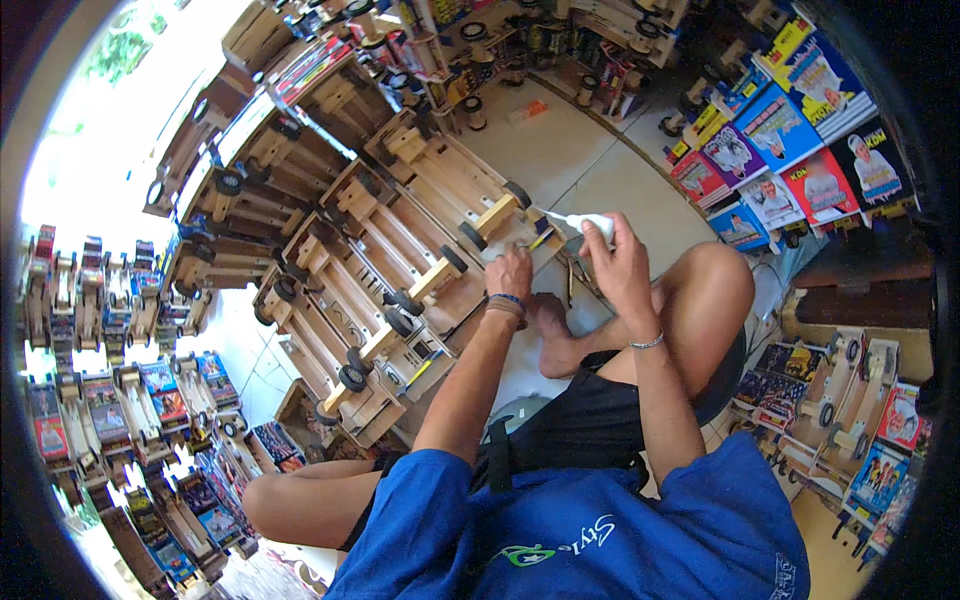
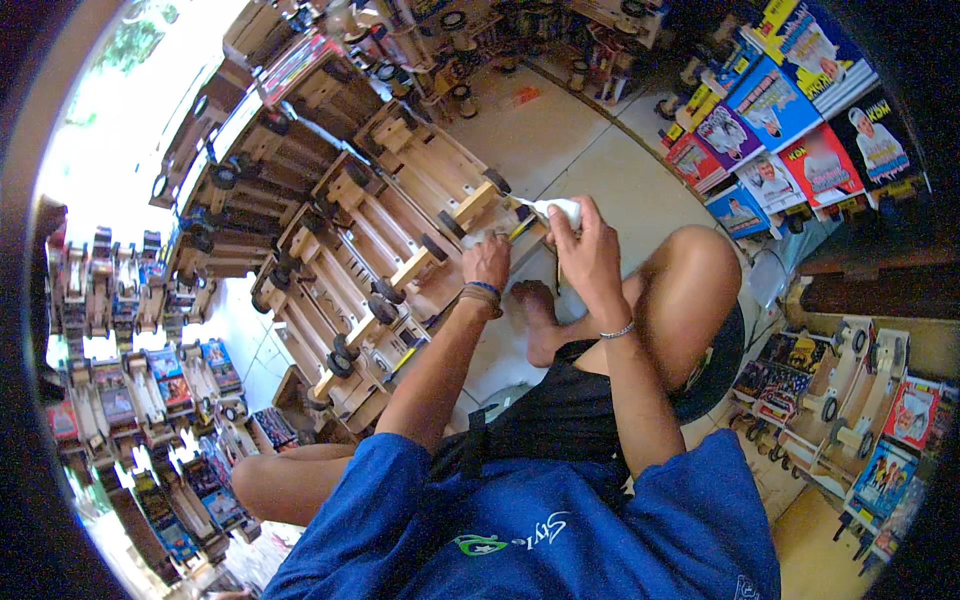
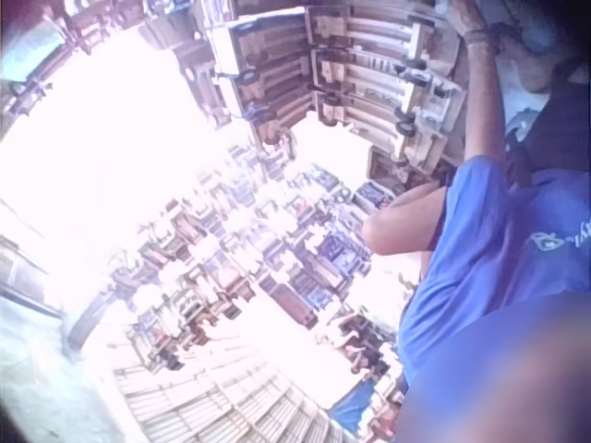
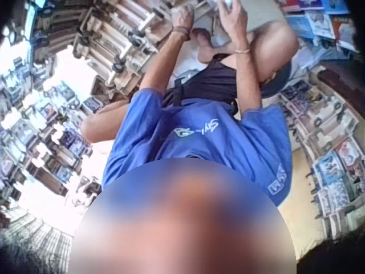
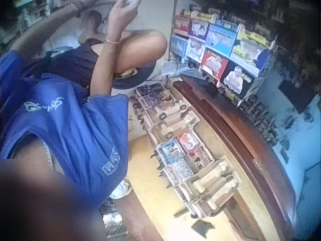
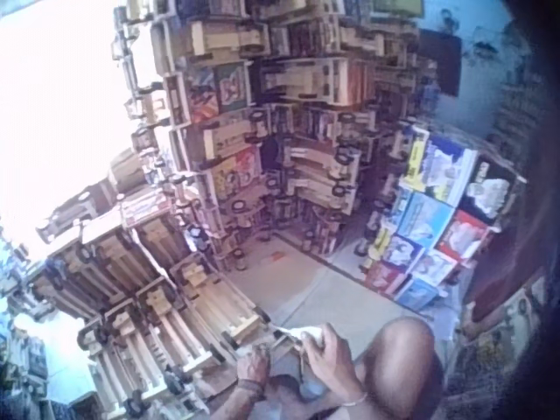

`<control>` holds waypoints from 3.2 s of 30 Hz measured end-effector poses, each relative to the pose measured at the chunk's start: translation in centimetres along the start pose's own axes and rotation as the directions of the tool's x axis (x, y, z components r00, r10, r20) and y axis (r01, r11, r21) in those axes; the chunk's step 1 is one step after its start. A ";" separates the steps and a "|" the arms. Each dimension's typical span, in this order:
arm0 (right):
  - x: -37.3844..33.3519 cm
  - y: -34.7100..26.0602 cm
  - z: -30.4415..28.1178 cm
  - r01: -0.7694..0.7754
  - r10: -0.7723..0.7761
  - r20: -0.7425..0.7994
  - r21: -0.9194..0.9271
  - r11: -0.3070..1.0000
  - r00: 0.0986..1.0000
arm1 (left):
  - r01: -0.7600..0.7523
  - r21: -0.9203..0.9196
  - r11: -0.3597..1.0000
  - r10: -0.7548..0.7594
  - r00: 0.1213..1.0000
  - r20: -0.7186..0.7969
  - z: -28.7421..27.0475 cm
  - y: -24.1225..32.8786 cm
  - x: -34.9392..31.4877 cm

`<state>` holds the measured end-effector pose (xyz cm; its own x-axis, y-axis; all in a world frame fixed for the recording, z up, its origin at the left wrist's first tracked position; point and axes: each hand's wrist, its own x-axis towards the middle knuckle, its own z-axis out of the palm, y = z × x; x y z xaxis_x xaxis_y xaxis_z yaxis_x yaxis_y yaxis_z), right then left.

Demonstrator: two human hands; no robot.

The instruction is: The person sits on the floor in a toy store and assembles a small wooden cart. They attach wheels to the axles and then use a white cloth to wipe the wooden frame and wheels.

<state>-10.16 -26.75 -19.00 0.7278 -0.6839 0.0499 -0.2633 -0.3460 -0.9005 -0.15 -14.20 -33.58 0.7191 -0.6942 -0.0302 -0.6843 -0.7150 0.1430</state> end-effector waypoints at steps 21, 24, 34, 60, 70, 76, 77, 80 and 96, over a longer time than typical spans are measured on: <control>8.4 -2.9 4.4 0.369 -0.290 0.257 -0.353 0.860 0.922 | -0.041 0.040 0.998 0.047 0.988 -0.149 -8.1 -3.7 1.8; 8.7 -2.0 6.2 0.356 -0.295 0.230 -0.297 0.886 0.927 | -0.047 0.013 0.999 0.049 0.979 -0.199 -7.9 -3.7 1.8; 8.9 -0.1 9.7 0.279 -0.221 0.195 -0.356 0.892 0.956 | -0.019 -0.012 1.000 0.018 0.996 -0.092 -8.8 -3.7 1.5; 9.5 0.6 11.0 0.296 -0.236 0.204 -0.351 0.888 0.950 | -0.021 -0.033 0.999 0.018 0.995 -0.095 -8.7 -3.8 1.9; 9.8 0.8 11.1 0.291 -0.238 0.188 -0.354 0.889 0.953 | -0.013 -0.029 0.999 0.010 0.995 -0.102 -8.7 -3.8 2.0; 9.8 0.9 11.1 0.308 -0.262 0.174 -0.344 0.887 0.949 | -0.014 -0.017 1.000 0.012 0.995 -0.097 -8.6 -3.7 2.1; 9.8 0.8 11.1 0.312 -0.271 0.162 -0.342 0.886 0.949 | -0.014 -0.016 1.000 0.012 0.995 -0.098 -8.5 -3.8 2.1; 9.8 0.7 11.0 0.315 -0.278 0.154 -0.342 0.885 0.948 | -0.016 -0.010 1.000 0.015 0.996 -0.092 -8.2 -3.9 2.2; 9.5 -0.1 10.8 0.292 -0.264 0.131 -0.301 0.908 0.956 | -0.045 -0.035 0.998 0.039 0.985 -0.170 -7.7 -4.1 2.3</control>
<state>3.57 -26.28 -23.10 0.8479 -0.4781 0.2289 -0.2172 -0.7073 -0.6727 5.23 -12.21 -26.58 0.7021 -0.6973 0.1443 -0.7116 -0.6795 0.1787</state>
